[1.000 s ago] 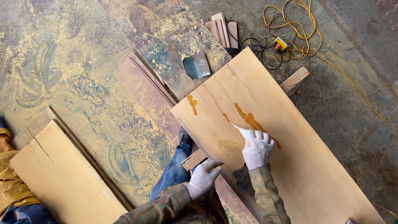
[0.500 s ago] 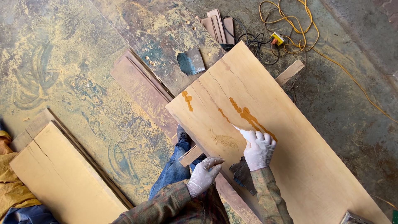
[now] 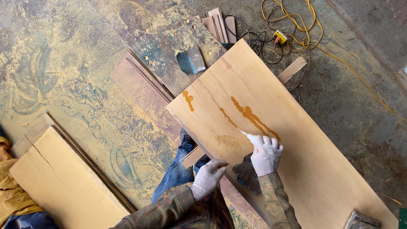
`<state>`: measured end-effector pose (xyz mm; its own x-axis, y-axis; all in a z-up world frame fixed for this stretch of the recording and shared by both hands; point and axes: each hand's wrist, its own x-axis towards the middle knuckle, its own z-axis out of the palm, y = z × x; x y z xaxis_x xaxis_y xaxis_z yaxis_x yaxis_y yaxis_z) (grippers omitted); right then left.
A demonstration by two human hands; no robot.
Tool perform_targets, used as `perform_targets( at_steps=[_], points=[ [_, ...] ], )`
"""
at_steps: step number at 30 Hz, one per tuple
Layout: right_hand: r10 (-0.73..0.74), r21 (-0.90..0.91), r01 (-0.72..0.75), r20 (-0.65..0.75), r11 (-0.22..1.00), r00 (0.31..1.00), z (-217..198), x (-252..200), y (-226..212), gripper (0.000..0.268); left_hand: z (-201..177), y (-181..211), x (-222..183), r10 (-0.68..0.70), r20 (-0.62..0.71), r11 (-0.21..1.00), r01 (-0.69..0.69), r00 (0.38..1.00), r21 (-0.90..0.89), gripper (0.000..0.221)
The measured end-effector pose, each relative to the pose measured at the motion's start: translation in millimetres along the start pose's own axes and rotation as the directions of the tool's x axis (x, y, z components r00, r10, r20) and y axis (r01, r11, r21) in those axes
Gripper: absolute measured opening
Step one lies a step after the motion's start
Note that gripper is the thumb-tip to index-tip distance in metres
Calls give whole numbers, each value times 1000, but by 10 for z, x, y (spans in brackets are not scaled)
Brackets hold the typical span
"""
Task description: The person squeezes wood glue from a white bottle onto a plywood panel, laying beads along cracks on the surface. They then use a sanding block to spread and sand the glued areas, working across the panel, and finish by handling the glue bottle nozzle.
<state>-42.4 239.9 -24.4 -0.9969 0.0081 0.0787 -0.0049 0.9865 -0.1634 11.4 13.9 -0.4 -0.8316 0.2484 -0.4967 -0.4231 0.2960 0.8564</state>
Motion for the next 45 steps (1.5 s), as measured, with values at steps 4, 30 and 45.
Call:
perform_targets(
  at_steps=[4, 30, 45],
  points=[
    [14, -7, -14, -4, 1000, 1000, 17, -59, 49, 27, 32, -5, -7, -22, 19, 999, 22, 1000, -39, 26],
    [-12, 38, 13, -30, 999, 999, 23, 31, -12, 26, 63, -65, -27, -38, -5, 998, 38, 999, -52, 25],
    [32, 120, -14, -150, 993, 988, -2, -198, 161, 34, 94, -99, -3, -32, 17, 999, 32, 999, 1, 26]
  ],
)
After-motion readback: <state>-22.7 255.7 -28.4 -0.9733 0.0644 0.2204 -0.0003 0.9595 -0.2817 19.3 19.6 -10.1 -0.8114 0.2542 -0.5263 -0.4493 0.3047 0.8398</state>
